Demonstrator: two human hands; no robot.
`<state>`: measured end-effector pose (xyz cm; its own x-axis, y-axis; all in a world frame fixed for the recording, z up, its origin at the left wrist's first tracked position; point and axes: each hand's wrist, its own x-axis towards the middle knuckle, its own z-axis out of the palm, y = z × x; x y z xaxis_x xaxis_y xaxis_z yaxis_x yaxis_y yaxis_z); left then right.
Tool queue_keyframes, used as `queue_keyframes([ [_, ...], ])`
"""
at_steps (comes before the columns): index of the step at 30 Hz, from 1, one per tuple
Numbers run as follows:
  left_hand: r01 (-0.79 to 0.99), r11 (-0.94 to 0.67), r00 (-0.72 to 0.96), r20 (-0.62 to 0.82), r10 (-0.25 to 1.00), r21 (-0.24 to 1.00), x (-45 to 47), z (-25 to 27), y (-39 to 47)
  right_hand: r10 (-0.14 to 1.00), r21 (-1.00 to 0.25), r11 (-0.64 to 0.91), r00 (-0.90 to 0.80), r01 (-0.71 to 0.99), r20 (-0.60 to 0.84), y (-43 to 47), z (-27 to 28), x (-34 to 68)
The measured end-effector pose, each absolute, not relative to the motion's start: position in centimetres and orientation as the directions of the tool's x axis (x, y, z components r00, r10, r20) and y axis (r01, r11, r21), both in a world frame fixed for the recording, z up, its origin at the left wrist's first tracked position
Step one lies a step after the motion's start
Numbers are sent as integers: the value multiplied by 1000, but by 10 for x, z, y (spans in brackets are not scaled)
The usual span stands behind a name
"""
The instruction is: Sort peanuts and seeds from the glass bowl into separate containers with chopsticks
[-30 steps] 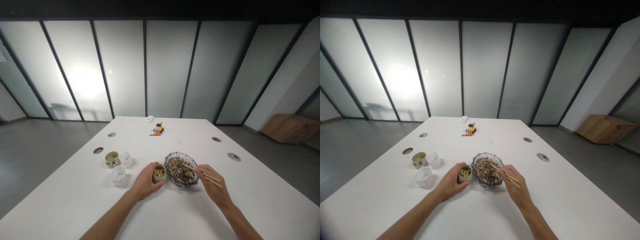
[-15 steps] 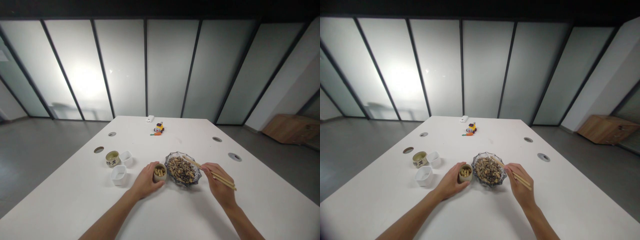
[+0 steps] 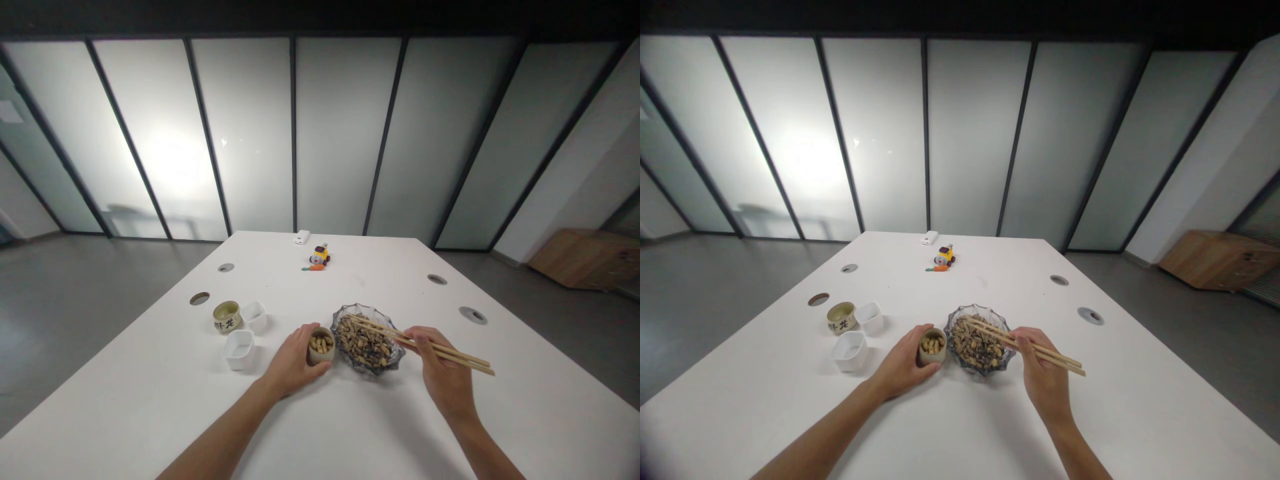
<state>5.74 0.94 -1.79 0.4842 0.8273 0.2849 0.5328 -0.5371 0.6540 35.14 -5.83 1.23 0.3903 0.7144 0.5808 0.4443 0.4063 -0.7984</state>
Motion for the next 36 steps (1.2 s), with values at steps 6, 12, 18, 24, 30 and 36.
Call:
queue_keyframes([
  [6, 535, -537, 478, 290, 829, 652, 57, -21, 11, 708, -662, 360, 269, 658, 653, -53, 4, 361],
  [12, 537, -539, 480, 290, 828, 649, 57, -21, 11, 697, -606, 422, 186, 674, 693, -52, 3, 353],
  [18, 538, -531, 486, 274, 830, 655, 58, -19, 10, 704, -620, 413, 198, 668, 682, -50, 1, 354],
  [24, 533, -530, 487, 273, 830, 660, 58, -18, 10, 717, -656, 383, 238, 651, 655, -50, -1, 358],
  [30, 535, -531, 489, 273, 829, 657, 57, -20, 11, 744, -839, 306, 436, 449, 505, -46, -5, 368],
  [36, 550, -518, 486, 254, 836, 655, 58, -20, 11, 829, -925, 379, 430, 38, 357, -49, -4, 348],
])
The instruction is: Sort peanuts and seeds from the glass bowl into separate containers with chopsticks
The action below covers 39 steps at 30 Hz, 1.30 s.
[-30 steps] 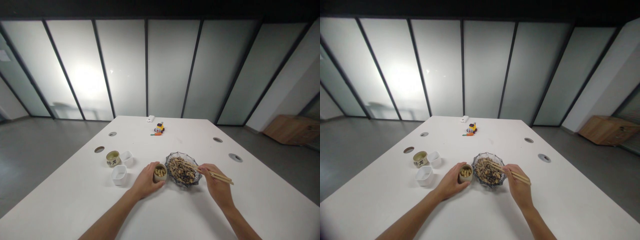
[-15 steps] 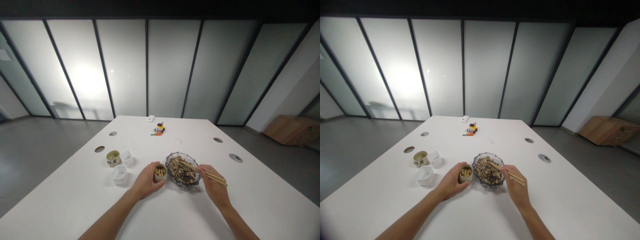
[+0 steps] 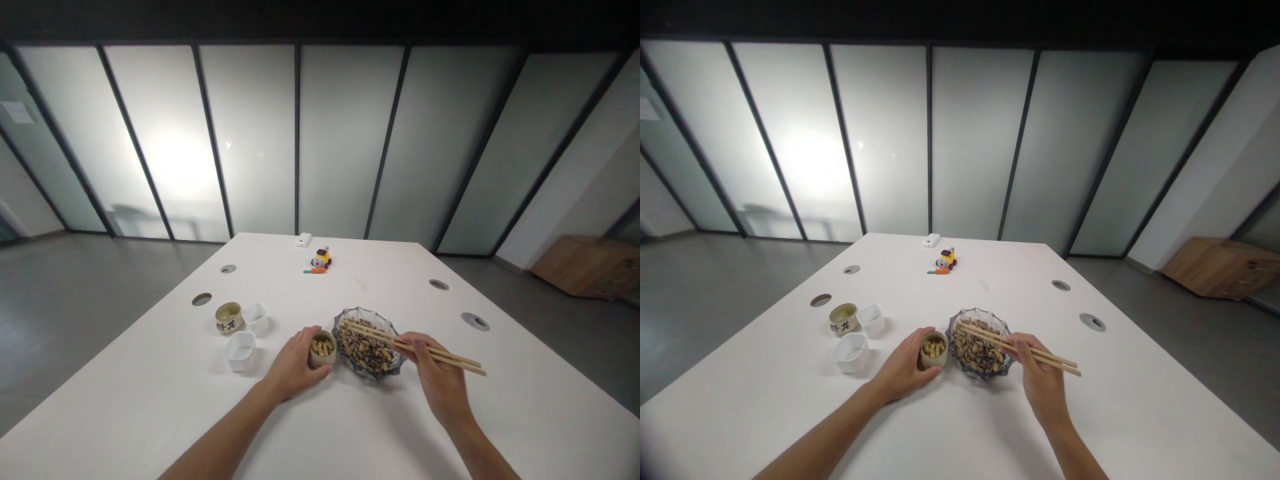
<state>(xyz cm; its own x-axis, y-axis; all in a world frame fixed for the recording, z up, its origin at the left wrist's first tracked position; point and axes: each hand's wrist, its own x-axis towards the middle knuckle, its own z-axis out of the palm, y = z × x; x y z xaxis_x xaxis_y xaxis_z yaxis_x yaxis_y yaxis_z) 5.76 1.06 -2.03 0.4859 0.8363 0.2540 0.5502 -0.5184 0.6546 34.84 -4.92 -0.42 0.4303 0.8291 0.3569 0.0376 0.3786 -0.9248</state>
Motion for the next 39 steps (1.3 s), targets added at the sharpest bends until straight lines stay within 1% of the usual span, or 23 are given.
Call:
queue_keyframes([
  [3, 550, -520, 490, 251, 834, 653, 57, -19, 10, 869, -927, 375, 353, -9, 348, -53, -3, 335],
  [5, 552, -521, 490, 252, 834, 651, 57, -19, 10, 868, -924, 381, 333, 30, 368, -54, -2, 334],
  [6, 552, -521, 490, 253, 834, 651, 57, -19, 10, 855, -919, 386, 341, 83, 390, -54, -1, 336],
  [8, 549, -522, 490, 255, 834, 653, 57, -19, 11, 803, -882, 391, 371, 262, 466, -54, 0, 343],
  [10, 543, -526, 492, 259, 831, 654, 57, -20, 11, 737, -793, 393, 356, 466, 575, -53, 2, 351],
  [11, 541, -528, 492, 264, 830, 655, 57, -20, 11, 709, -738, 403, 326, 541, 625, -53, 2, 354],
  [12, 539, -530, 490, 268, 829, 654, 57, -20, 11, 688, -689, 422, 288, 589, 667, -53, 2, 357],
  [14, 537, -532, 486, 275, 829, 654, 58, -21, 11, 670, -631, 469, 217, 618, 710, -51, 1, 358],
  [18, 539, -527, 483, 272, 832, 657, 58, -20, 11, 701, -617, 519, 118, 591, 703, -49, -4, 352],
  [21, 539, -527, 486, 269, 831, 657, 58, -20, 11, 719, -628, 523, 98, 577, 689, -47, -5, 349],
  [27, 541, -528, 479, 275, 833, 655, 57, -23, 12, 706, -619, 487, 140, 616, 694, -47, -4, 354],
  [30, 540, -528, 475, 281, 834, 655, 57, -23, 12, 705, -653, 422, 225, 629, 673, -47, -3, 360],
  [32, 539, -527, 474, 281, 834, 657, 57, -23, 11, 723, -727, 394, 299, 562, 623, -47, -2, 362],
  [35, 541, -522, 475, 273, 837, 660, 57, -22, 11, 770, -845, 418, 365, 333, 524, -49, 0, 359],
  [37, 543, -518, 475, 268, 839, 660, 57, -21, 11, 807, -875, 430, 339, 224, 484, -51, 4, 355],
  [39, 542, -521, 474, 271, 838, 659, 57, -21, 11, 831, -876, 425, 285, 228, 477, -54, 11, 352],
])
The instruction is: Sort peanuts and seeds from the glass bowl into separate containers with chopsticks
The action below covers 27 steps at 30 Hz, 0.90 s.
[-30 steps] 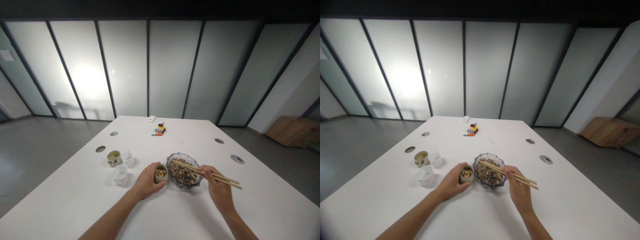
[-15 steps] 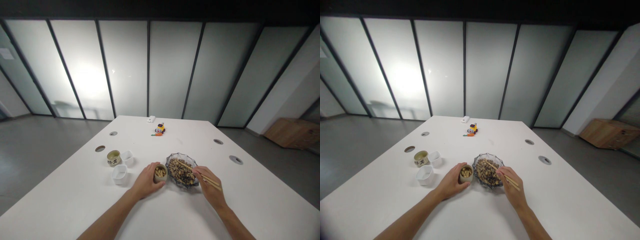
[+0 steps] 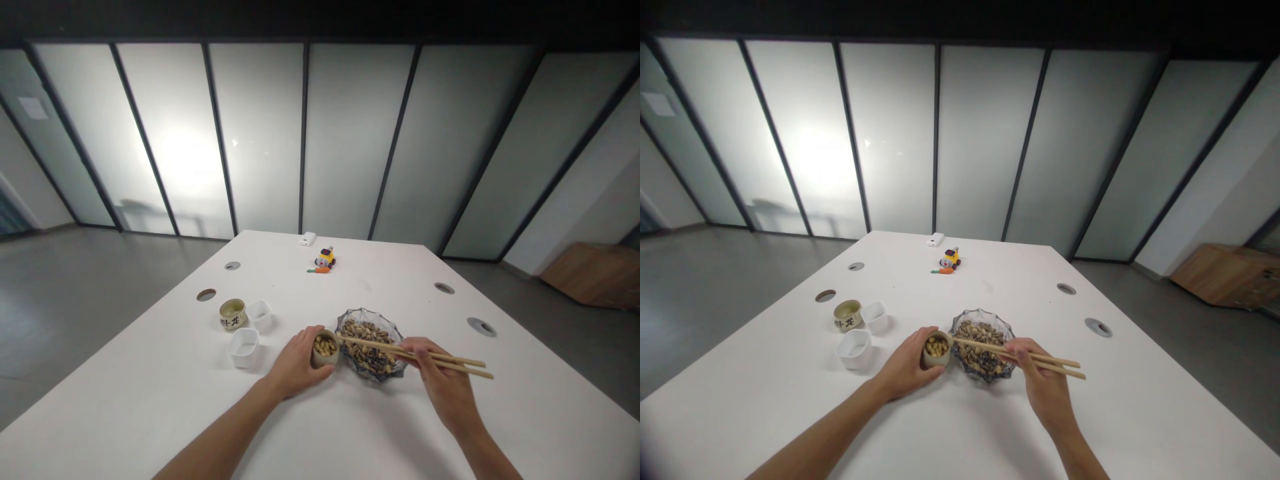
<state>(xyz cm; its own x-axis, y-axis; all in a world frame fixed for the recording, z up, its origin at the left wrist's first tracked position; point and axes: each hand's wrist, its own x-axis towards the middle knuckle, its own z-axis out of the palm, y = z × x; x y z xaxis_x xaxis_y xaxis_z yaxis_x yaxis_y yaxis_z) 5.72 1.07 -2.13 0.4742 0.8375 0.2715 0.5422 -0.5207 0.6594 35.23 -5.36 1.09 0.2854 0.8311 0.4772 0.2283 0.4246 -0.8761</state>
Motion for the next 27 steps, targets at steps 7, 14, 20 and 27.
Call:
queue_keyframes([
  [7, 549, -519, 476, 265, 838, 655, 57, -20, 10, 671, -655, 391, 286, 647, 683, -64, 41, 372],
  [14, 548, -520, 475, 268, 838, 655, 57, -21, 10, 652, -531, 359, 201, 768, 731, -66, 41, 388],
  [20, 545, -524, 479, 270, 835, 654, 57, -21, 10, 680, -482, 373, 120, 793, 723, -66, 43, 381],
  [27, 544, -521, 473, 272, 838, 658, 58, -17, 8, 634, -557, 310, 269, 771, 726, -68, 42, 389],
])
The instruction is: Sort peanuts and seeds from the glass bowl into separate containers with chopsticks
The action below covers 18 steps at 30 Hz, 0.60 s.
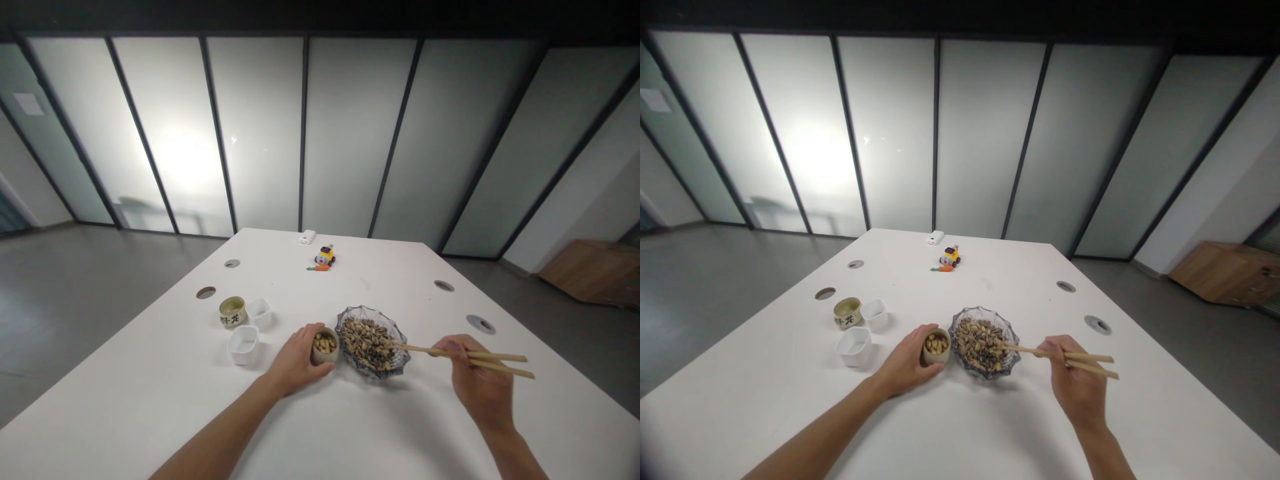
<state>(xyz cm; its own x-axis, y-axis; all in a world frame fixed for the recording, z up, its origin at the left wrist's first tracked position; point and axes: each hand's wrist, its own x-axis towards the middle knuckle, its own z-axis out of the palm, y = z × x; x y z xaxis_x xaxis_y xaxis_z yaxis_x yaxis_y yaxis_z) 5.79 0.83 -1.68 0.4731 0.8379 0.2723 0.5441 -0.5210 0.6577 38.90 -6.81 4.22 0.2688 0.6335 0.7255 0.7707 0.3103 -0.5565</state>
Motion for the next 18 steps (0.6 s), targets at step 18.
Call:
queue_keyframes([
  [18, 544, -521, 468, 277, 839, 657, 58, -19, 9, 626, -689, 510, 327, 515, 708, -75, 28, 336],
])
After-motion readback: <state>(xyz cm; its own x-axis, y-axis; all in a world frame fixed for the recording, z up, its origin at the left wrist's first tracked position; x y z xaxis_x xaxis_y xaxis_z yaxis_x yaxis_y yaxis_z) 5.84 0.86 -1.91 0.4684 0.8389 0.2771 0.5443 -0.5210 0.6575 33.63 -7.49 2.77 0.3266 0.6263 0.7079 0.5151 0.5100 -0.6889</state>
